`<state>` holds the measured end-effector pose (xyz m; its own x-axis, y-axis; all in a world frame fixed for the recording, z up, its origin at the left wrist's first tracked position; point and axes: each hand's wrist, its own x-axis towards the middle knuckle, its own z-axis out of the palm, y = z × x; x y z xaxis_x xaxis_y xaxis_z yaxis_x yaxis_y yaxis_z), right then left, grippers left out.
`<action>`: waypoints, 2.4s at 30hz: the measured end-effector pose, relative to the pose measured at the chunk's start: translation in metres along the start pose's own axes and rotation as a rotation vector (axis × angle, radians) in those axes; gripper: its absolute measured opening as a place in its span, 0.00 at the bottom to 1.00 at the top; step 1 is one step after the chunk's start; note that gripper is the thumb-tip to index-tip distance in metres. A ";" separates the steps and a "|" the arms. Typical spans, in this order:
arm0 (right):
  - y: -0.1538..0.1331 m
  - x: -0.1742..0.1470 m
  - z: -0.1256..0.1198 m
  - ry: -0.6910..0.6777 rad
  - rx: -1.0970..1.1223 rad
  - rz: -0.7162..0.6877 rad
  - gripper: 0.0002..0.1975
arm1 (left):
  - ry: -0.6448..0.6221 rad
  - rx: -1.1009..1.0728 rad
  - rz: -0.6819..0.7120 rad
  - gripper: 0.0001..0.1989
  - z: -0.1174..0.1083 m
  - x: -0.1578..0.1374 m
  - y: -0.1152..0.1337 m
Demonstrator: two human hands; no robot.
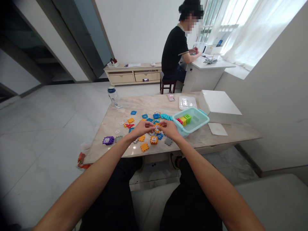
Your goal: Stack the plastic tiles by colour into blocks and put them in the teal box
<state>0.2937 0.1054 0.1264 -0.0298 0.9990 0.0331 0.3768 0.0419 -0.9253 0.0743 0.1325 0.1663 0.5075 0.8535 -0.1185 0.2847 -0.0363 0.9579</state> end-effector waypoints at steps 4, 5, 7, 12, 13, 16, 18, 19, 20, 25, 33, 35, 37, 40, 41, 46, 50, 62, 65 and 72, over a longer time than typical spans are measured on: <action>-0.001 0.004 0.003 0.006 -0.113 -0.045 0.10 | 0.001 0.022 -0.007 0.11 0.001 0.003 -0.003; -0.002 0.006 0.004 0.010 -0.146 -0.054 0.09 | 0.012 0.026 -0.009 0.10 0.000 0.004 -0.004; -0.005 0.010 0.008 0.005 -0.195 -0.064 0.08 | 0.035 0.038 -0.013 0.09 -0.002 0.008 -0.006; -0.014 0.012 0.018 -0.007 -0.226 -0.112 0.09 | 0.011 0.065 -0.021 0.10 -0.010 0.011 -0.011; -0.015 0.011 0.019 -0.007 -0.228 -0.118 0.10 | -0.015 0.070 -0.021 0.11 -0.012 0.010 -0.011; -0.017 0.008 0.020 -0.010 -0.240 -0.101 0.11 | -0.087 0.094 -0.019 0.15 -0.015 0.008 -0.012; -0.019 0.006 0.020 -0.007 -0.257 -0.084 0.11 | -0.092 0.122 -0.015 0.15 -0.015 0.008 -0.014; -0.021 0.005 0.020 -0.001 -0.270 -0.077 0.11 | -0.081 0.136 -0.015 0.14 -0.015 0.008 -0.014; -0.022 0.004 0.019 0.005 -0.283 -0.073 0.11 | -0.068 0.149 -0.014 0.13 -0.014 0.009 -0.015; -0.027 0.003 0.021 0.040 -0.322 -0.054 0.12 | -0.024 0.166 -0.012 0.11 -0.009 0.013 -0.018; -0.023 0.002 0.022 0.095 -0.328 -0.086 0.08 | -0.064 0.128 -0.019 0.16 -0.007 0.012 -0.018; -0.020 0.002 0.022 0.097 -0.322 -0.106 0.08 | -0.078 0.114 -0.025 0.17 -0.007 0.013 -0.019; -0.017 0.003 0.023 0.107 -0.312 -0.121 0.10 | -0.080 0.107 -0.032 0.18 -0.007 0.014 -0.020; -0.014 0.003 0.023 0.111 -0.330 -0.202 0.10 | -0.062 0.102 -0.043 0.18 -0.008 0.014 -0.020; -0.014 0.003 0.022 0.092 -0.346 -0.258 0.09 | -0.056 0.099 -0.047 0.18 -0.009 0.014 -0.019; -0.014 0.000 0.015 -0.084 -0.463 -0.476 0.19 | -0.076 0.078 -0.093 0.19 -0.016 0.008 -0.016; -0.012 0.000 0.013 -0.105 -0.534 -0.480 0.16 | -0.105 0.057 -0.131 0.23 -0.018 0.007 -0.015; -0.013 0.000 0.017 -0.061 -0.616 -0.522 0.14 | -0.080 0.083 -0.105 0.20 -0.019 0.007 -0.017; -0.012 0.001 0.017 -0.056 -0.628 -0.522 0.14 | -0.080 0.092 -0.098 0.19 -0.018 0.007 -0.017; -0.014 -0.001 0.016 -0.054 -0.634 -0.535 0.13 | -0.117 0.097 -0.098 0.21 -0.020 0.008 -0.020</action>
<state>0.2731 0.1037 0.1335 -0.3912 0.8405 0.3749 0.7489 0.5275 -0.4011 0.0565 0.1501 0.1510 0.5635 0.7890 -0.2448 0.4111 -0.0108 0.9115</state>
